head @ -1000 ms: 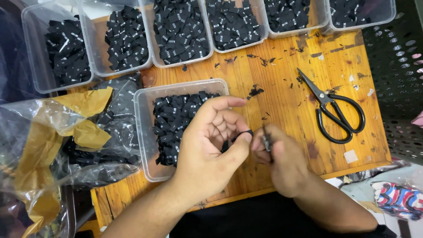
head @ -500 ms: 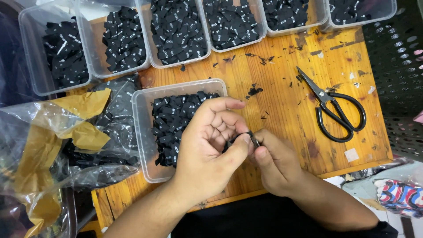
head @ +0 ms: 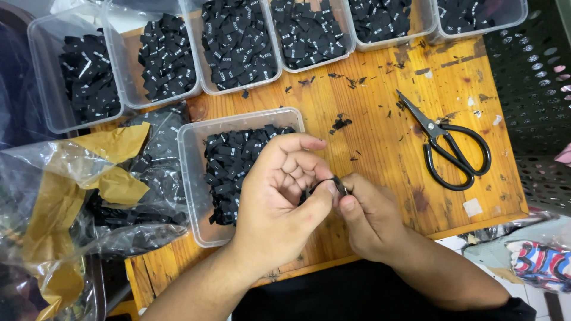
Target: Trimming excess material from small black plastic components using hand snips at a workbench.
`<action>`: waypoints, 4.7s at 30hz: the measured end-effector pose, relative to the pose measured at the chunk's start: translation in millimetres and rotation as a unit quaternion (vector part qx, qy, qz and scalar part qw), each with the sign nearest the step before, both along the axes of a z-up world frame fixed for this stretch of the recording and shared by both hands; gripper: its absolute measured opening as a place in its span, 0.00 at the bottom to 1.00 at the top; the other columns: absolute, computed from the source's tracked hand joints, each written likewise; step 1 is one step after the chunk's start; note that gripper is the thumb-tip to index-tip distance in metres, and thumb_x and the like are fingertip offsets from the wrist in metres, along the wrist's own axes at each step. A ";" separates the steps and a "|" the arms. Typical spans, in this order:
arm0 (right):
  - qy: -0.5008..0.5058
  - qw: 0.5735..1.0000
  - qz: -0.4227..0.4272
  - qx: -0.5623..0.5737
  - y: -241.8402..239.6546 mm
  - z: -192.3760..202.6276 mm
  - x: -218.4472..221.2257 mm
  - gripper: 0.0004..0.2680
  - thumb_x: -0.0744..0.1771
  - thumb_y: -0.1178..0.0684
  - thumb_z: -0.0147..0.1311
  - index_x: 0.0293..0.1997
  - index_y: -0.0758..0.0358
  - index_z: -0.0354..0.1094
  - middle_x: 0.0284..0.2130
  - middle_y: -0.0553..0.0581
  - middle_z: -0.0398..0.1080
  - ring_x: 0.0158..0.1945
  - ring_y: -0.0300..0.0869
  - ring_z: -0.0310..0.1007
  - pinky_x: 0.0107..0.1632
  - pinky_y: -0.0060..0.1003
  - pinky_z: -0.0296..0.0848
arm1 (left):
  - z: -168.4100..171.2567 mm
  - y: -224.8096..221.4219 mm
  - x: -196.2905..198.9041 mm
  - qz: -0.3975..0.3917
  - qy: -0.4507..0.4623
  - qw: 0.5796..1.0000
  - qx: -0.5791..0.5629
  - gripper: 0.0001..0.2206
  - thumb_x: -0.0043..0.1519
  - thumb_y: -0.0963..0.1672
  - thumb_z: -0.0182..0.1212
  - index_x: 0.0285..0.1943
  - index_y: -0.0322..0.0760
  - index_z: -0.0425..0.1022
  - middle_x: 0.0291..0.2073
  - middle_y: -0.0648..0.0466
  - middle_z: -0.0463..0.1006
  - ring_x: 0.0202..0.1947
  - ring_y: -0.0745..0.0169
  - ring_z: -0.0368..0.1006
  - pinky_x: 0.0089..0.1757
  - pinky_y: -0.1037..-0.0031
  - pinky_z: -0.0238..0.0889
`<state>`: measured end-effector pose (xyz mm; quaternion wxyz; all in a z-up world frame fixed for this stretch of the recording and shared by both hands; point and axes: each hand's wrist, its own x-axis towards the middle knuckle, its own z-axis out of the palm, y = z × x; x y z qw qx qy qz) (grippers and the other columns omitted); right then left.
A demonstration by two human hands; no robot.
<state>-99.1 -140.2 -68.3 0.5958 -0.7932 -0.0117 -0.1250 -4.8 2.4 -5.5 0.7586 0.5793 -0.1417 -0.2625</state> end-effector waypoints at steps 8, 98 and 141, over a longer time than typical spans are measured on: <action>-0.014 1.000 0.000 0.022 2.6 -0.9 1.1 0.13 0.73 0.46 0.36 0.35 0.62 0.60 0.20 0.46 0.56 0.21 0.33 0.52 0.25 0.28 0.55 | -1.0 0.0 -0.4 0.002 -0.003 1.000 0.008 0.17 0.60 0.34 0.60 0.57 0.34 0.67 0.35 0.54 0.75 0.37 0.72 0.73 0.43 0.81 0.71; 0.034 0.953 -0.066 0.293 -11.7 7.8 19.9 0.06 0.69 0.57 0.50 0.34 0.65 0.61 0.16 0.49 0.47 0.16 0.34 0.44 0.21 0.31 0.43 | 34.8 91.2 50.5 0.117 -0.444 0.855 0.242 0.09 0.67 0.42 0.59 0.34 0.31 0.78 0.32 0.49 0.79 0.35 0.58 0.74 0.40 0.70 0.65; -0.115 0.980 -0.107 0.120 -60.8 -17.7 68.8 0.05 0.70 0.65 0.50 0.50 0.76 0.64 0.14 0.49 0.54 0.17 0.33 0.52 0.24 0.30 0.55 | -54.3 29.9 69.6 0.087 -0.580 0.757 0.288 0.04 0.56 0.40 0.61 0.35 0.41 0.81 0.24 0.48 0.76 0.28 0.40 0.76 0.32 0.55 0.70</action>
